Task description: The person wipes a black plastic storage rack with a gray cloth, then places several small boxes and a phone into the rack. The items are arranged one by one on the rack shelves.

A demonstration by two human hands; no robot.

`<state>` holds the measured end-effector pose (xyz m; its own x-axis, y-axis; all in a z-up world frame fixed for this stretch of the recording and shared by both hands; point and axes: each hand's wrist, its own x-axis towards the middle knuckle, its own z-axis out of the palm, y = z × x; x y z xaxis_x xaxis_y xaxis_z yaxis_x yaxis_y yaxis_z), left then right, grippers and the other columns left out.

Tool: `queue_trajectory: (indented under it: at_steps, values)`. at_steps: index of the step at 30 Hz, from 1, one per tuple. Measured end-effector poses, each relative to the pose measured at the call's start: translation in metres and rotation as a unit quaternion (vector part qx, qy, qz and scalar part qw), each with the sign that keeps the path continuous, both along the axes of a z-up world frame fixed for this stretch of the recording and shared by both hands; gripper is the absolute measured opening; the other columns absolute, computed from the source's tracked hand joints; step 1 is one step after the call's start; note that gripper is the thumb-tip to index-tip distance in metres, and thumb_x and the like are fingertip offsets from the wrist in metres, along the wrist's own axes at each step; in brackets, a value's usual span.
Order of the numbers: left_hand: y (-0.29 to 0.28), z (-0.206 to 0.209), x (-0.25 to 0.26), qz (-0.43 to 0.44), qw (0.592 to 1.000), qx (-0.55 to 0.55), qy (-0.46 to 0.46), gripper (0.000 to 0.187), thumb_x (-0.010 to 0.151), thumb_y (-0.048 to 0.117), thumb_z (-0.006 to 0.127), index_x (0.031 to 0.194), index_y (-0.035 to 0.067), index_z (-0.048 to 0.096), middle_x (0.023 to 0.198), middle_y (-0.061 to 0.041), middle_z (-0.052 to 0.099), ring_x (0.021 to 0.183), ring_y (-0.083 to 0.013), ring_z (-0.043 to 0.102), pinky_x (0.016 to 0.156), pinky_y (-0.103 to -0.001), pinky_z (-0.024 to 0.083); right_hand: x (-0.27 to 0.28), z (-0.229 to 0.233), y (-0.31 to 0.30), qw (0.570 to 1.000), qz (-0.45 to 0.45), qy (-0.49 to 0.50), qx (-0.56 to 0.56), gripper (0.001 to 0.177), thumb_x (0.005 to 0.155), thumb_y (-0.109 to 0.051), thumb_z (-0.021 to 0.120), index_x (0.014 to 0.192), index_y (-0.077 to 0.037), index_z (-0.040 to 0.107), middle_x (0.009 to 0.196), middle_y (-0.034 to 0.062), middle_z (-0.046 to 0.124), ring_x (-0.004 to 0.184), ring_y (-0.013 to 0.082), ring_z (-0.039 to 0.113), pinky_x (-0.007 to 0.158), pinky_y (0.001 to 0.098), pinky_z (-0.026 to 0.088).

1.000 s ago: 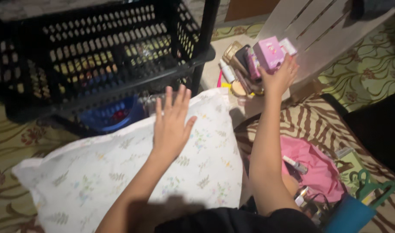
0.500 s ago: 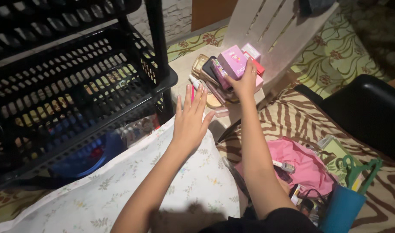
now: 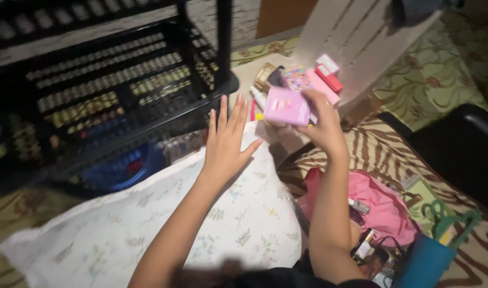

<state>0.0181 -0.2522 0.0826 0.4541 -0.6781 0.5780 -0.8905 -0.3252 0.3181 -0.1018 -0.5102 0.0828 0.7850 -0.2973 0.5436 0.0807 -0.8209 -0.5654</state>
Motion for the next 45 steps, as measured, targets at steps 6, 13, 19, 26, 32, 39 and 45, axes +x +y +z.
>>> queue_trajectory:
  at_steps: [6, 13, 19, 26, 32, 39, 45]
  values:
    - [0.068, 0.012, -0.013, 0.02, 1.0, -0.014, 0.011, 0.118, 0.072, 0.062, 0.081, 0.157, -0.001, 0.031, 0.165, -0.018, 0.032, 0.156, -0.0403, 0.016, 0.125, -0.061, 0.014, 0.002, 0.053, 0.093, 0.956, 0.273, 0.107, 0.003, 0.082, 0.06, -0.004, 0.081, 0.139, -0.005, 0.055, 0.139, 0.0135, 0.058, 0.135, 0.0298, 0.054, 0.116, 0.0387, 0.04]
    - [0.149, 0.011, -0.047, 0.056, 0.966, -0.029, 0.249, 0.116, 0.065, 0.057, 0.087, 0.155, 0.004, 0.037, 0.147, -0.023, 0.053, 0.136, -0.0402, 0.052, 0.111, -0.048, 0.042, 0.047, 0.082, 0.163, 0.866, 0.454, 0.208, -0.025, 0.08, 0.062, -0.005, 0.082, 0.138, -0.008, 0.059, 0.153, 0.0141, 0.053, 0.144, 0.0306, 0.049, 0.119, 0.0398, 0.037]
    - [0.192, 0.005, -0.048, 0.24, 0.907, -0.157, 0.307, 0.104, 0.062, 0.045, 0.091, 0.148, 0.012, 0.043, 0.136, -0.016, 0.063, 0.121, -0.0343, 0.065, 0.096, -0.046, 0.055, 0.08, 0.05, 0.226, 0.871, 0.453, 0.11, 0.155, 0.094, 0.075, -0.008, 0.085, 0.155, -0.003, 0.034, 0.157, 0.013, 0.041, 0.137, 0.0258, 0.048, 0.11, 0.0398, 0.045]
    - [0.219, -0.024, -0.034, 0.347, 0.89, -0.29, 0.063, 0.111, 0.061, 0.028, 0.098, 0.151, 0.008, 0.036, 0.145, -0.019, 0.055, 0.13, -0.04, 0.058, 0.106, -0.047, 0.051, 0.093, -0.004, 0.305, 0.813, 0.43, 0.109, 0.376, 0.062, 0.089, 0.001, 0.078, 0.145, 0.001, 0.051, 0.134, 0.0127, 0.063, 0.119, 0.0185, 0.064, 0.101, 0.0341, 0.056]
    - [0.232, -0.015, -0.027, 0.345, 0.893, -0.282, 0.069, 0.119, 0.068, 0.025, 0.096, 0.159, 0.003, 0.021, 0.155, -0.023, 0.042, 0.142, -0.0428, 0.046, 0.117, -0.048, 0.041, 0.117, 0.026, 0.327, 0.834, 0.416, 0.093, 0.35, 0.055, 0.09, -0.001, 0.077, 0.141, 0.002, 0.055, 0.124, 0.0102, 0.069, 0.116, 0.0166, 0.067, 0.098, 0.0316, 0.058]
    - [0.245, 0.019, 0.02, 0.264, 0.923, -0.277, 0.045, 0.114, 0.084, 0.029, 0.091, 0.163, 0.002, 0.014, 0.16, -0.03, 0.039, 0.146, -0.0463, 0.045, 0.118, -0.047, 0.043, 0.167, 0.068, 0.321, 0.832, 0.463, 0.047, 0.302, 0.052, 0.097, 0.001, 0.074, 0.145, 0.002, 0.054, 0.134, 0.0086, 0.066, 0.124, 0.0162, 0.063, 0.109, 0.0321, 0.052]
    - [0.265, 0.03, 0.098, 0.216, 0.945, -0.2, 0.141, 0.115, 0.081, 0.033, 0.087, 0.161, 0.0, 0.012, 0.155, -0.029, 0.043, 0.134, -0.0423, 0.055, 0.11, -0.043, 0.048, 0.251, 0.08, 0.325, 0.847, 0.448, 0.062, 0.279, 0.058, 0.094, 0.0, 0.071, 0.148, -0.003, 0.052, 0.131, 0.0063, 0.069, 0.12, 0.0159, 0.065, 0.103, 0.0317, 0.054]
